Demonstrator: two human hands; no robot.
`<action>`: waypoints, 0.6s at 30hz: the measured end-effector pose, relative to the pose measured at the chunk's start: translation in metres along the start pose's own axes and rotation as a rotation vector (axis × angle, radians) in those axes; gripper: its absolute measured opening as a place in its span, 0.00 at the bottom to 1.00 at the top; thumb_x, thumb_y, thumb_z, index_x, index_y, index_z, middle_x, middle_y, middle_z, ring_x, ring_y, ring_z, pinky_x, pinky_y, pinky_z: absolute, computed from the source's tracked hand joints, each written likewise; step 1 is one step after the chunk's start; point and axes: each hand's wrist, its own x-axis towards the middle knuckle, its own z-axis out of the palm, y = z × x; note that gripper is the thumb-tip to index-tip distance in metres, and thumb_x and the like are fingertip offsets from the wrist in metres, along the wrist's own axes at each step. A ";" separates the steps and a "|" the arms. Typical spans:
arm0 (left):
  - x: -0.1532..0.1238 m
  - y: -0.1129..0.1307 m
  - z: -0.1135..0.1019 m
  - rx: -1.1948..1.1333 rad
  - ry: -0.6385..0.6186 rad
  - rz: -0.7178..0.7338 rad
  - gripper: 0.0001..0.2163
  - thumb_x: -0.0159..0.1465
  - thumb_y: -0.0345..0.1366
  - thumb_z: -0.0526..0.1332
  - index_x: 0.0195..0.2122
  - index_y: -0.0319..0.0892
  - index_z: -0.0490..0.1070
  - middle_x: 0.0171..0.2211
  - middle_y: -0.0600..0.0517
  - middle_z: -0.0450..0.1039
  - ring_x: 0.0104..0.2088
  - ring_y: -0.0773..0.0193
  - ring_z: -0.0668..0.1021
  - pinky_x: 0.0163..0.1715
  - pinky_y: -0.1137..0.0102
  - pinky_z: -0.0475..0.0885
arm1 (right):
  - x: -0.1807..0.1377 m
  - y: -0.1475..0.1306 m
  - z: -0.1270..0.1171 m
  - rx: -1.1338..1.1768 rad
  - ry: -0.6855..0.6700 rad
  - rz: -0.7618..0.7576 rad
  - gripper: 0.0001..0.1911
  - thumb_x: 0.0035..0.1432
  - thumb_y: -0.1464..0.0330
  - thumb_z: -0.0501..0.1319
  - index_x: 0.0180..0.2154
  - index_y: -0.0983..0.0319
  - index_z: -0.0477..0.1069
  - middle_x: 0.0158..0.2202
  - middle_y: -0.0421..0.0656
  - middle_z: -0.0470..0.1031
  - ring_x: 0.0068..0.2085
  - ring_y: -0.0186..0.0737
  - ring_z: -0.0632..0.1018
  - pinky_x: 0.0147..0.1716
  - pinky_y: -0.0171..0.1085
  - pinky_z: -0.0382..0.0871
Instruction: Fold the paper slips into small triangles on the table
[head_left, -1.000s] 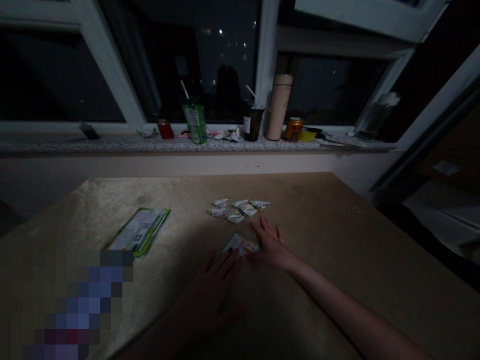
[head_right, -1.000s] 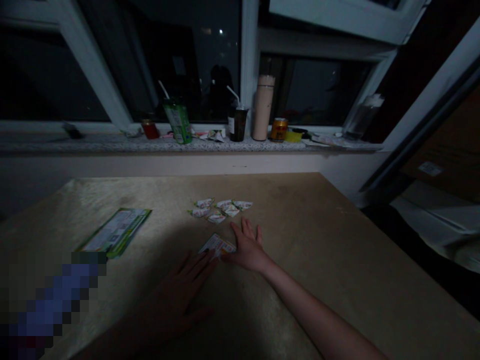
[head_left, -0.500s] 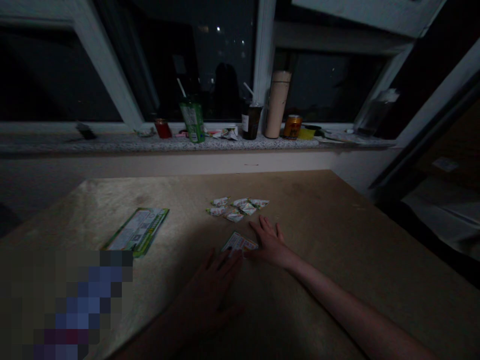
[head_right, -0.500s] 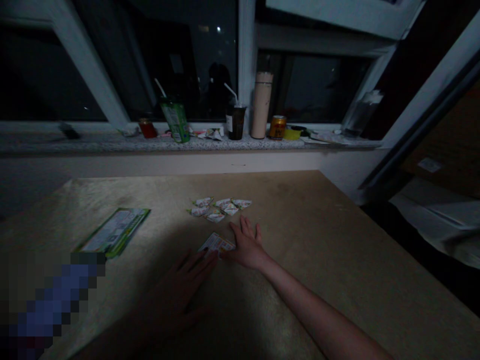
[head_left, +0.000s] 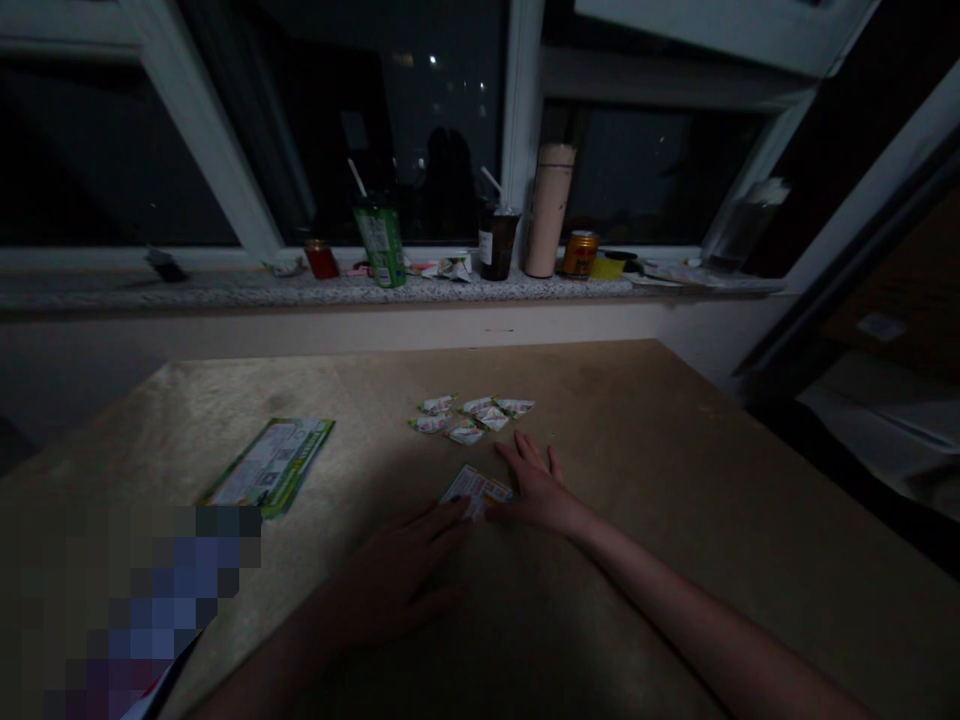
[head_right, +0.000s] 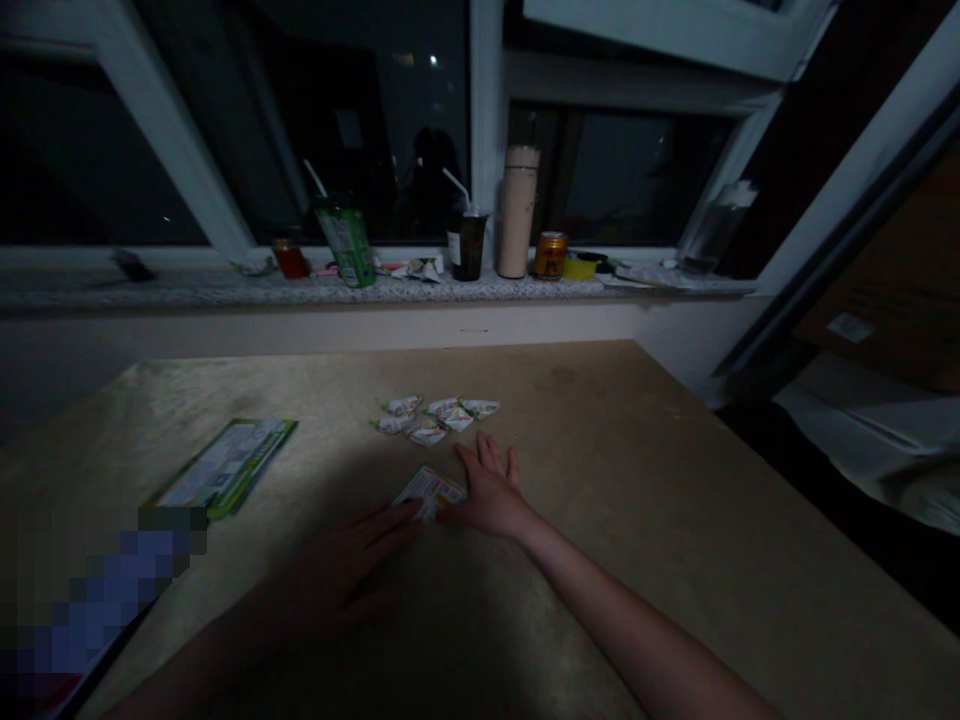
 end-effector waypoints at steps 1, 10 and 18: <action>0.001 0.000 0.000 0.014 0.002 -0.003 0.27 0.67 0.49 0.51 0.65 0.48 0.49 0.66 0.51 0.46 0.63 0.53 0.58 0.59 0.59 0.57 | 0.000 0.000 0.000 0.004 -0.002 0.001 0.50 0.43 0.56 0.67 0.64 0.61 0.49 0.67 0.57 0.33 0.67 0.48 0.37 0.60 0.53 0.25; 0.005 0.005 0.011 0.077 0.041 0.018 0.27 0.68 0.45 0.49 0.66 0.46 0.44 0.66 0.50 0.45 0.64 0.56 0.55 0.63 0.57 0.44 | 0.005 0.003 0.005 0.002 0.022 -0.006 0.52 0.41 0.54 0.68 0.64 0.61 0.49 0.67 0.57 0.33 0.67 0.49 0.38 0.60 0.54 0.24; 0.007 0.013 0.012 0.051 0.035 0.031 0.31 0.68 0.49 0.49 0.67 0.47 0.37 0.67 0.50 0.41 0.65 0.55 0.50 0.63 0.56 0.43 | 0.005 0.003 0.003 0.026 0.003 0.002 0.51 0.42 0.52 0.67 0.64 0.60 0.49 0.67 0.56 0.33 0.67 0.46 0.36 0.60 0.52 0.22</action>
